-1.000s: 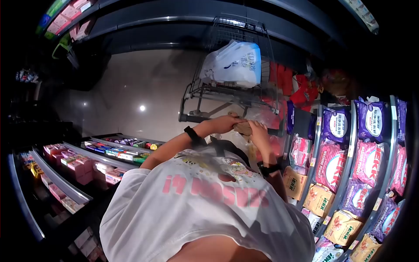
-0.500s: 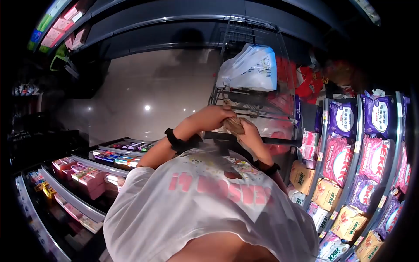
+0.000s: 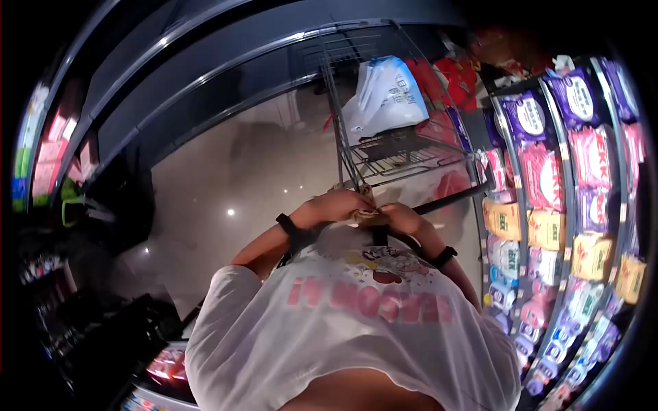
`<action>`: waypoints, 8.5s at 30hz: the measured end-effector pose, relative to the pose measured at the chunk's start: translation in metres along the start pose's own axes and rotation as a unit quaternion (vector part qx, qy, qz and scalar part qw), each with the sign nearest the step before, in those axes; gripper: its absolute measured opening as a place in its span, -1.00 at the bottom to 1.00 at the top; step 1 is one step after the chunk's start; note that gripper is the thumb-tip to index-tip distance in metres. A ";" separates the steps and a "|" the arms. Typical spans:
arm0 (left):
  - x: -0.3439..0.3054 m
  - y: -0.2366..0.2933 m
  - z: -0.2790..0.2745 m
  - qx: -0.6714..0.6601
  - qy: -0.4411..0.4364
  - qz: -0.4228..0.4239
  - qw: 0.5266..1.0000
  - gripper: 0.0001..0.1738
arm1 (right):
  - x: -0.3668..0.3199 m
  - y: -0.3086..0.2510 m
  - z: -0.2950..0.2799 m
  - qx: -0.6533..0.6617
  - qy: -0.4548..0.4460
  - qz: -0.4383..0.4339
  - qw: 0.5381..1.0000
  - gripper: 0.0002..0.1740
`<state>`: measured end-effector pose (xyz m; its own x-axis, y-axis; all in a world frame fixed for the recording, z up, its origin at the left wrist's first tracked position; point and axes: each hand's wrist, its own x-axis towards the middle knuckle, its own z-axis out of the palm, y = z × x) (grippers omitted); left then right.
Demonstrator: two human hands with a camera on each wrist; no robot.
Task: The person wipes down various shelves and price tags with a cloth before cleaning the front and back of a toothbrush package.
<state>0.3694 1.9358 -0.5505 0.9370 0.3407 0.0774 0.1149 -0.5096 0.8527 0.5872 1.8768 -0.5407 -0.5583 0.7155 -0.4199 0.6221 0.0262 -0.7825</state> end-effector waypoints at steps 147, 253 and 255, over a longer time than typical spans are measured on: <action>-0.376 -0.071 -0.241 -0.022 0.591 -0.206 0.780 -0.54 | 0.446 -0.345 0.013 -0.138 -0.181 -0.303 0.926 -0.49; -0.465 -0.278 -0.630 0.248 0.331 -0.266 0.871 -0.84 | 0.804 -0.485 0.023 -0.294 0.431 -0.060 0.851 -0.59; -0.450 -0.279 -0.635 0.238 0.306 -0.275 0.880 -0.82 | 0.793 -0.483 0.010 -0.270 0.415 -0.021 0.868 -0.58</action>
<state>-0.2940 2.4259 -0.4950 0.3604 0.9263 0.1097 0.7568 -0.3591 0.5462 -0.1610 2.4246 -0.4999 -0.1380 0.9569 0.2556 0.9027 0.2277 -0.3652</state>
